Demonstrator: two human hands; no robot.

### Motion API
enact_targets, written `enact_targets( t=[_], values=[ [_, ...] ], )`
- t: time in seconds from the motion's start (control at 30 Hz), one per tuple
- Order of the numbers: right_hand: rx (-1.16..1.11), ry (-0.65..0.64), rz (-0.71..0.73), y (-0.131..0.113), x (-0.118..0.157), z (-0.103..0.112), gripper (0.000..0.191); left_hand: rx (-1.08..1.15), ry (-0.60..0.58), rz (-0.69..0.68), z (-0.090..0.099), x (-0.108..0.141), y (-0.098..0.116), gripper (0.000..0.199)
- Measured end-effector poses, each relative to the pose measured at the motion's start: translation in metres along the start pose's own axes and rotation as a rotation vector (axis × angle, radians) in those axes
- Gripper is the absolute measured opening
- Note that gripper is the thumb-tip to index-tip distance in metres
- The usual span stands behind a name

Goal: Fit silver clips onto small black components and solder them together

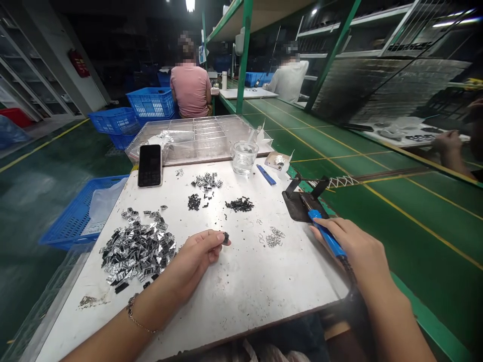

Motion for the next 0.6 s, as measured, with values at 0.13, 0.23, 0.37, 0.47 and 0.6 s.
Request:
enact_targets(
  t=[0.13, 0.23, 0.37, 0.47, 0.6],
  values=[
    [0.181, -0.276, 0.055, 0.007, 0.011, -0.019, 0.044, -0.008, -0.009, 0.012, -0.002, 0.001, 0.0, 0.019],
    [0.181, -0.34, 0.097, 0.016, 0.018, -0.029, 0.054, -0.01, -0.019, 0.013, -0.004, 0.001, 0.0, 0.02],
    [0.139, -0.375, 0.126, 0.026, 0.023, -0.036, 0.059, 0.002, -0.022, 0.0, -0.004, 0.0, -0.001, 0.019],
    [0.098, -0.361, 0.128, 0.03, 0.025, -0.032, 0.059, 0.002, -0.009, -0.007, -0.003, -0.001, -0.001, 0.02],
    [0.028, -0.151, 0.125, 0.022, 0.015, -0.001, 0.057, -0.035, -0.001, -0.057, -0.006, -0.001, 0.006, 0.02]
  ],
)
Point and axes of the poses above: each hand's wrist, its own x-axis away from the middle knuckle, its own z-axis out of the back of the hand, y = z × x, the point moved 8 cm from there along -x, towards the middle knuckle, and after that the axes turned 10 degrees about z, right-handed, at the moved point
